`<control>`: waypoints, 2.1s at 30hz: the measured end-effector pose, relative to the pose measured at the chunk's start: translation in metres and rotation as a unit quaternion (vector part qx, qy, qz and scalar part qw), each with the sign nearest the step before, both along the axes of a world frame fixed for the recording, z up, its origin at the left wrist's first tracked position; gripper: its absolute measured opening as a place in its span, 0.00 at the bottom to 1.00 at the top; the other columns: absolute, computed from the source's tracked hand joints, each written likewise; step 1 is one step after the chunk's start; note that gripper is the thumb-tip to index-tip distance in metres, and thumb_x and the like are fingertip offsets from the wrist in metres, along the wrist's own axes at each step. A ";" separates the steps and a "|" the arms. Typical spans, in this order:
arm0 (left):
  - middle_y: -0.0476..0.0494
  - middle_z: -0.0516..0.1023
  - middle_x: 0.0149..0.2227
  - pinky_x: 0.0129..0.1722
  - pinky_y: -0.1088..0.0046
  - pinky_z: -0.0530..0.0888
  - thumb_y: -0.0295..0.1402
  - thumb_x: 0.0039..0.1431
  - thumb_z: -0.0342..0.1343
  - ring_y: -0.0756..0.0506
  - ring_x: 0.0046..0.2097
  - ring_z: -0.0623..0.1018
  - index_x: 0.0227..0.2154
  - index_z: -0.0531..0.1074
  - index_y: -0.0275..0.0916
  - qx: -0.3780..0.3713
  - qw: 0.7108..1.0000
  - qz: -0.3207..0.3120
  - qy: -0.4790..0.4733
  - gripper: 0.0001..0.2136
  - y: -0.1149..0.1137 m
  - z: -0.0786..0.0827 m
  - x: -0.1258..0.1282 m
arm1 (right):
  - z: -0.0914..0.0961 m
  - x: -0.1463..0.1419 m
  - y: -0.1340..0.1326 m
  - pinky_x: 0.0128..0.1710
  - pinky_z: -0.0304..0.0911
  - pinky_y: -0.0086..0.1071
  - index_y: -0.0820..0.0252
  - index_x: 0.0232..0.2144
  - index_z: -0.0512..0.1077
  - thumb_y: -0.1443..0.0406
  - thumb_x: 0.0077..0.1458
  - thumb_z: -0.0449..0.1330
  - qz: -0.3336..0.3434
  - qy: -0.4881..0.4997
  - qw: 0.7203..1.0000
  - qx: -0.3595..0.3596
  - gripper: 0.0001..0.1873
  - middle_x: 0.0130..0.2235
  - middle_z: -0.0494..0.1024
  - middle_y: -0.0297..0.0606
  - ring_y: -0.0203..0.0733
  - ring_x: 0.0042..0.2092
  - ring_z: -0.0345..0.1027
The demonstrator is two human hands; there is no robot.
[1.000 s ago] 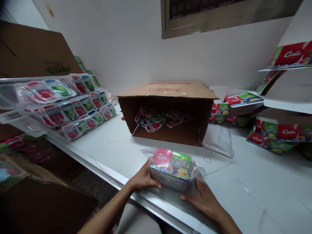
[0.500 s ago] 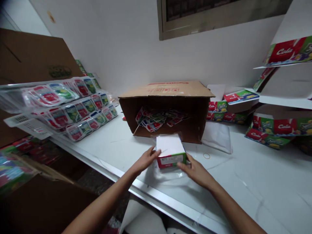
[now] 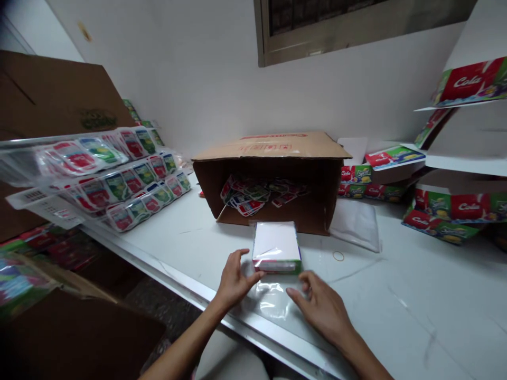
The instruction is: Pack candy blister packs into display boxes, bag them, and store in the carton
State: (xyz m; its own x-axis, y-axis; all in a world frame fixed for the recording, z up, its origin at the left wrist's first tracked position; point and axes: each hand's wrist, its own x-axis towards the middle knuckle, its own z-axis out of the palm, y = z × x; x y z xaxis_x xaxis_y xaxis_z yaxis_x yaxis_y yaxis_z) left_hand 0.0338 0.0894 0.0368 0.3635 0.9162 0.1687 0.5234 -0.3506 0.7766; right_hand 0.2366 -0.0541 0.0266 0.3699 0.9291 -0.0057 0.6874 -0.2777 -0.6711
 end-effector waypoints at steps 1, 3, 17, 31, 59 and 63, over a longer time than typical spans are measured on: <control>0.32 0.71 0.56 0.56 0.56 0.68 0.40 0.39 0.69 0.33 0.57 0.71 0.55 0.66 0.35 0.007 1.000 -0.017 -0.008 0.37 0.002 0.000 0.002 | 0.000 0.003 0.003 0.40 0.68 0.38 0.56 0.48 0.66 0.47 0.51 0.57 -0.043 -0.010 0.998 0.034 0.27 0.43 0.78 0.42 0.49 0.42 0.74; 0.31 0.65 0.61 0.57 0.56 0.67 0.39 0.42 0.68 0.34 0.60 0.68 0.63 0.55 0.35 -0.003 0.998 -0.062 -0.029 0.45 0.004 0.001 0.010 | -0.002 0.009 0.015 0.50 0.65 0.44 0.61 0.61 0.54 0.46 0.46 0.62 -0.092 -0.027 0.990 0.106 0.46 0.59 0.67 0.52 0.55 0.56 0.65; 0.36 0.72 0.57 0.53 0.63 0.72 0.40 0.56 0.58 0.37 0.55 0.74 0.62 0.59 0.37 0.073 0.997 -0.004 -0.022 0.32 -0.017 -0.012 0.014 | -0.007 -0.006 0.029 0.39 0.67 0.37 0.60 0.47 0.70 0.53 0.60 0.51 -0.059 -0.120 0.983 0.129 0.21 0.40 0.81 0.41 0.49 0.39 0.76; 0.44 0.78 0.23 0.28 0.72 0.72 0.36 0.53 0.59 0.46 0.25 0.78 0.35 0.76 0.33 -0.252 0.962 0.068 -0.074 0.11 -0.042 -0.012 -0.026 | 0.024 -0.015 -0.019 0.34 0.63 0.39 0.55 0.47 0.70 0.49 0.59 0.51 0.006 -0.198 0.978 0.061 0.22 0.42 0.79 0.43 0.52 0.39 0.73; 0.50 0.75 0.22 0.24 0.77 0.73 0.25 0.56 0.54 0.51 0.21 0.75 0.55 0.64 0.26 -0.453 0.841 0.105 -0.277 0.23 -0.076 -0.009 -0.037 | 0.003 -0.099 0.027 0.35 0.59 0.31 0.57 0.30 0.65 0.64 0.60 0.50 0.307 0.084 0.948 -0.014 0.07 0.32 0.71 0.34 0.39 0.33 0.65; 0.46 0.78 0.25 0.26 0.75 0.75 0.26 0.55 0.54 0.50 0.22 0.77 0.55 0.63 0.27 -0.457 0.840 0.094 -0.276 0.23 -0.076 -0.010 -0.033 | 0.020 -0.093 0.005 0.37 0.62 0.32 0.56 0.31 0.62 0.60 0.62 0.48 0.313 0.144 0.939 -0.002 0.09 0.33 0.69 0.34 0.39 0.35 0.65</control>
